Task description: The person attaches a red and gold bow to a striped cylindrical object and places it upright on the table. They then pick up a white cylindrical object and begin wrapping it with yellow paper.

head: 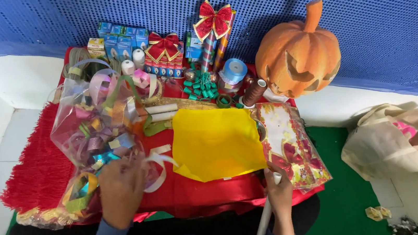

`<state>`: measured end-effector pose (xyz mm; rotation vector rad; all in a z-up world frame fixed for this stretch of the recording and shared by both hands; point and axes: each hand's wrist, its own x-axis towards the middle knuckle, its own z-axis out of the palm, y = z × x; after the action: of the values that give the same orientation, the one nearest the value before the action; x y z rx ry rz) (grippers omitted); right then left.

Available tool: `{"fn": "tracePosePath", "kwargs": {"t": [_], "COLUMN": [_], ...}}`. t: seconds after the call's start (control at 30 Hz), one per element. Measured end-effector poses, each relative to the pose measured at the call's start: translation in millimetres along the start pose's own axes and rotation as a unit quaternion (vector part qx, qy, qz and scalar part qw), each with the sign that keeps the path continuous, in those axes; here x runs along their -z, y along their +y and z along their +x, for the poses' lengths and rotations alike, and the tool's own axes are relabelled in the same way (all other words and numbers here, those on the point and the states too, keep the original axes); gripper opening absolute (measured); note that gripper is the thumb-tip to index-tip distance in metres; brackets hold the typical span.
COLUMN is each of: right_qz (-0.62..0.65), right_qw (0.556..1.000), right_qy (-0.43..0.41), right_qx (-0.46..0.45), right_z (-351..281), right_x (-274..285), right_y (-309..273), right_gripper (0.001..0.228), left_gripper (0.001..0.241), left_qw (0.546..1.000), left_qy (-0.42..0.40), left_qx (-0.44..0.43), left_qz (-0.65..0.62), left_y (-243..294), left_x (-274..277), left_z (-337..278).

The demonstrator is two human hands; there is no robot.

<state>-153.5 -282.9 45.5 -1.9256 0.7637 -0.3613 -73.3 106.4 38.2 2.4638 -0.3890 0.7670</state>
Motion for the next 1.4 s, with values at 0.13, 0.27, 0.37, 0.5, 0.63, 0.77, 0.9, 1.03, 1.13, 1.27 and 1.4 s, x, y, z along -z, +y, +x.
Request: {"fn": "tracePosePath", "kwargs": {"t": [0.13,0.27,0.37,0.5,0.63,0.77,0.9,1.03,1.13,1.27,1.4], "right_qz": [-0.008,-0.022,-0.028,-0.032,-0.037,-0.041,-0.021,-0.033,-0.021,-0.038,-0.085], "right_qw": [1.0,1.0,0.999,0.999,0.998,0.998,0.997,0.997,0.997,0.991,0.965], "right_qy": [-0.009,-0.016,-0.019,-0.03,-0.042,-0.055,-0.069,-0.064,-0.059,-0.103,-0.147], "right_qx": [-0.014,-0.013,0.001,-0.02,-0.026,-0.005,0.02,0.008,0.036,0.076,0.198], "right_z": [-3.7,-3.3,-2.8,-6.9,-4.7,-4.6,-0.9,-8.4,-12.8,-28.8,-35.0], "right_x": [-0.4,-2.1,-2.7,-1.2,3.1,3.1,1.2,4.3,9.2,22.9,23.4], "right_y": [-11.4,-10.7,-10.2,-19.5,-14.1,-8.4,2.0,-13.3,-17.8,-45.6,-73.3], "right_gripper": [0.036,0.037,0.038,0.041,0.042,0.04,0.04,0.041,0.04,0.038,0.042], "left_gripper": [0.033,0.036,0.031,0.048,0.032,0.088,0.089,0.067,0.054,0.055,0.057], "left_qw": [0.996,0.997,0.99,0.943,0.899,0.924,0.986,0.999,0.982,0.94,0.944], "left_qy": [0.047,-0.028,-0.087,-0.07,0.023,-0.065,-0.014,0.038,-0.135,-0.223,-0.195], "left_qx": [0.077,0.069,0.079,0.25,0.266,0.306,0.143,-0.01,-0.115,-0.256,-0.267], "left_qz": [0.021,0.029,-0.077,-0.208,-0.348,-0.219,-0.088,0.003,-0.063,-0.02,0.013], "left_y": [-29.4,-11.6,-17.3,-74.8,-59.6,-46.7,-0.4,35.9,54.0,51.8,51.1], "left_x": [14.4,40.2,36.5,-8.6,13.1,18.3,44.2,36.5,6.8,-56.5,-76.0], "left_z": [22.7,87.0,141.8,224.9,232.1,211.9,191.1,151.3,95.0,9.4,-28.8]}}
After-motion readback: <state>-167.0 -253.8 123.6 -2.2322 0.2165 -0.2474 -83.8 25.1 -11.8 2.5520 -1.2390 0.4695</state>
